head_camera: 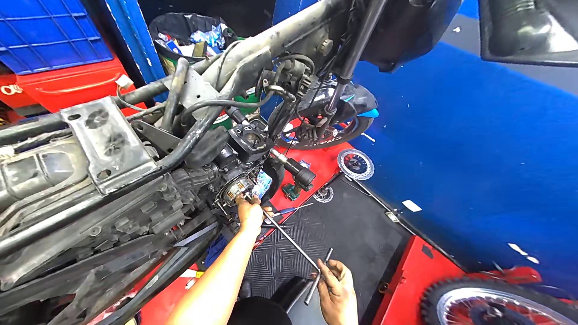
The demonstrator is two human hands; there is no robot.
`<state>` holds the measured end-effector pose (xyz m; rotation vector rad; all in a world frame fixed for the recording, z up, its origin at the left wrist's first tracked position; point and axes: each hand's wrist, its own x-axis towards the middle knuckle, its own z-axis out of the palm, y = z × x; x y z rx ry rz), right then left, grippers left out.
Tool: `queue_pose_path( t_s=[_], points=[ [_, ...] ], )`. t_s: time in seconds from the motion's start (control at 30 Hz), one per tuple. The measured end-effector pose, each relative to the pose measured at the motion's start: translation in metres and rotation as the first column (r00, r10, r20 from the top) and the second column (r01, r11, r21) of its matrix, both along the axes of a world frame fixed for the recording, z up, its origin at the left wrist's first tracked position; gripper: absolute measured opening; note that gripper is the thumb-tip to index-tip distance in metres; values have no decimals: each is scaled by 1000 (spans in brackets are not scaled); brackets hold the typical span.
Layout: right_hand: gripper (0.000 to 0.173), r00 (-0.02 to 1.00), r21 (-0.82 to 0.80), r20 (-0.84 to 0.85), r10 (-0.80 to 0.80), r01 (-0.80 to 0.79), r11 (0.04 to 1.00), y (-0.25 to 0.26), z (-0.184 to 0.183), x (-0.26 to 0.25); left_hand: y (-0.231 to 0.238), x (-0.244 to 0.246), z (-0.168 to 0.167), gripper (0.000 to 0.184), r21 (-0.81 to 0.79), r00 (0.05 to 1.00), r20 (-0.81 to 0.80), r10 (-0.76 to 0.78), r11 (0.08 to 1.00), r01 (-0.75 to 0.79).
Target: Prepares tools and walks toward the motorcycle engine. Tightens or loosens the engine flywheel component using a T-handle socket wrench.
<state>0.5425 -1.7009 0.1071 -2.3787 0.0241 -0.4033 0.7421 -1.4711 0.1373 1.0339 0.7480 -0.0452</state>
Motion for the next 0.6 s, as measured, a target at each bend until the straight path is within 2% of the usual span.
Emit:
queue_pose_path(
  t_s=[0.1, 0.17, 0.23, 0.33, 0.37, 0.47, 0.53, 0.6],
  points=[
    [33, 1000, 2, -12, -19, 19, 1000, 5, 2, 0, 2, -1, 0, 56, 7, 1000, 1, -10, 1000, 10],
    [54, 990, 156, -115, -85, 103, 982, 15, 10, 2, 3, -1, 1, 57, 6, 1000, -6, -20, 1000, 20],
    [72, 973, 336, -206, -103, 169, 926, 23, 21, 6, 3, -2, 2, 57, 9, 1000, -12, -26, 1000, 26],
    [59, 978, 407, -208, -12, 97, 908, 14, 21, 3, 4, -3, 3, 56, 9, 1000, -7, -23, 1000, 23],
    [60, 977, 415, -206, 53, 38, 909, 8, 20, -1, 4, -4, 3, 57, 14, 1000, -7, -27, 1000, 27],
    [77, 970, 306, -197, 142, -77, 949, -3, 11, -9, 5, -5, 0, 58, 22, 999, 6, -40, 999, 40],
    [71, 983, 159, -153, 101, -77, 984, -2, 3, -9, 6, -9, -3, 60, 48, 997, 33, -72, 996, 70],
    [55, 992, 48, -117, 41, -36, 998, 1, -1, -8, 7, -18, -8, 69, 127, 987, 76, -145, 983, 134]
  ],
)
